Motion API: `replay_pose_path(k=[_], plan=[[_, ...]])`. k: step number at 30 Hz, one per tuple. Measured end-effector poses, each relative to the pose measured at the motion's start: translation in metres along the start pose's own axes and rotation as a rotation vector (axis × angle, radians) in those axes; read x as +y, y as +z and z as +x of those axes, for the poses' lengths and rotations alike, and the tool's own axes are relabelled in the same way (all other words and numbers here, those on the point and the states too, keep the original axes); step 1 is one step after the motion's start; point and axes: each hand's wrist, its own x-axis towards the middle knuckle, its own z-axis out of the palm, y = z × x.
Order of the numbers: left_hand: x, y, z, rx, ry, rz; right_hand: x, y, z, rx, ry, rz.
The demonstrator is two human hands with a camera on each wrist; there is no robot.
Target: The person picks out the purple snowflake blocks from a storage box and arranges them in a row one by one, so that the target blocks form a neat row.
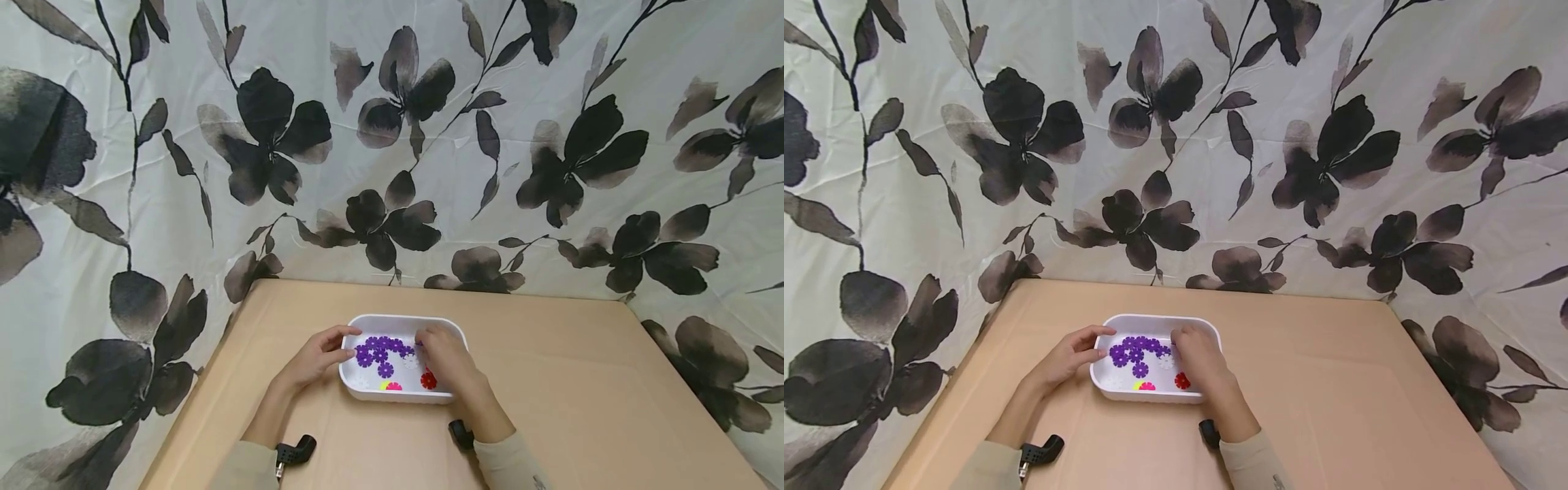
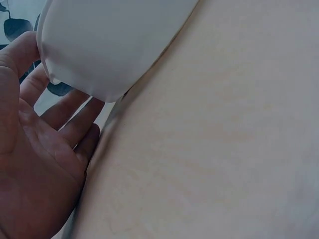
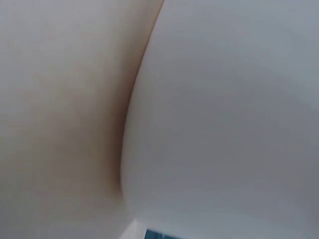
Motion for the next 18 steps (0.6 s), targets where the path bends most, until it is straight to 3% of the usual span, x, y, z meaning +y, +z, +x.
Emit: replay_pose_path(k=[3,6,8,11,14,18], plan=[[0.0,-0.001,0.001,0.003,0.006,-0.006,0.001,-0.011,0.002,0.087,0.032,0.063],[0.0,0.0,0.003,-0.005,0.01,-0.022,0.009,-0.031,-0.001,0.197,0.077,0.231],[0.0,0.0,0.004,-0.006,0.0,-0.029,0.022,-0.046,-0.006,0.26,0.105,0.341],[0.001,0.002,0.005,0.009,-0.03,-0.026,0.048,-0.064,-0.015,0.332,0.154,0.425],[0.004,0.004,0.006,0.038,-0.074,-0.008,0.077,-0.073,-0.024,0.329,0.215,0.445],[0.006,0.006,0.007,0.061,-0.1,0.008,0.108,-0.071,-0.033,0.208,0.274,0.445]])
